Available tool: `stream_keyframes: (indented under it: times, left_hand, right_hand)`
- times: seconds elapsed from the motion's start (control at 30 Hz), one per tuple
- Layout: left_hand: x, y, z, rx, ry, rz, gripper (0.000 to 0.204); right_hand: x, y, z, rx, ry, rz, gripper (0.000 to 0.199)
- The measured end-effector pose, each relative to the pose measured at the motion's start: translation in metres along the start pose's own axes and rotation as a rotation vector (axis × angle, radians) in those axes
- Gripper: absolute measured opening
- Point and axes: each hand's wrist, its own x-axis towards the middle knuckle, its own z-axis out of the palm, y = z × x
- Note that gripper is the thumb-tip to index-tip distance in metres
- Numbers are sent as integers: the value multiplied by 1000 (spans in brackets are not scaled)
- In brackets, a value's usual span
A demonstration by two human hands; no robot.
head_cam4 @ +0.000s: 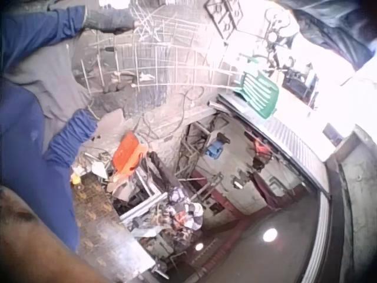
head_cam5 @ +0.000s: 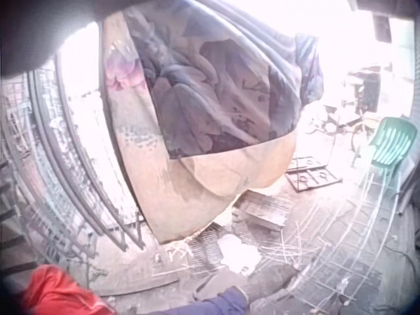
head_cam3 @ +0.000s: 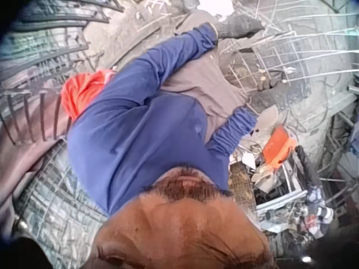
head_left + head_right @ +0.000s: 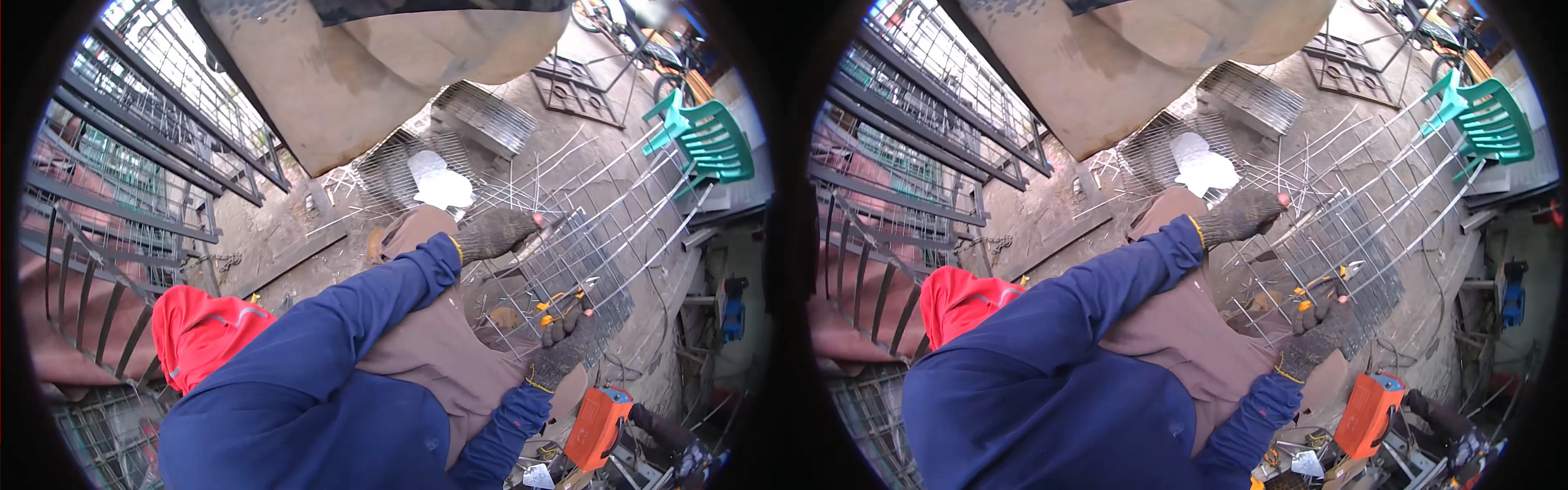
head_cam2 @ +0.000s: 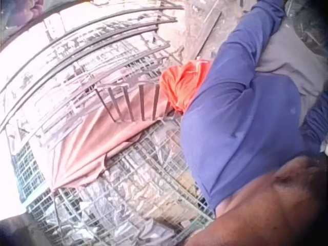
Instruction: The person cuts metal wire mesh using an electric angle grinder.
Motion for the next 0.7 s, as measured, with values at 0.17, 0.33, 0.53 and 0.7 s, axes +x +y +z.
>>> stream_keyframes:
  times: [0.17, 0.33, 0.53, 0.7]
  left_hand:
    - [-9, 10, -5, 35, 29, 18, 81]
    - [-14, 19, -13, 130, -89, -163, 83]
    - [-25, 32, -22, 17, -247, -203, 76]
    - [-29, 28, -12, -71, -174, -51, 72]
  right_hand:
    - [-2, -6, 10, 164, -231, -90, 22]
    - [-2, 2, 26, -169, 130, -27, 30]
    - [10, 8, 17, -69, -65, -91, 37]
    - [27, 32, 8, -374, 96, -86, 52]
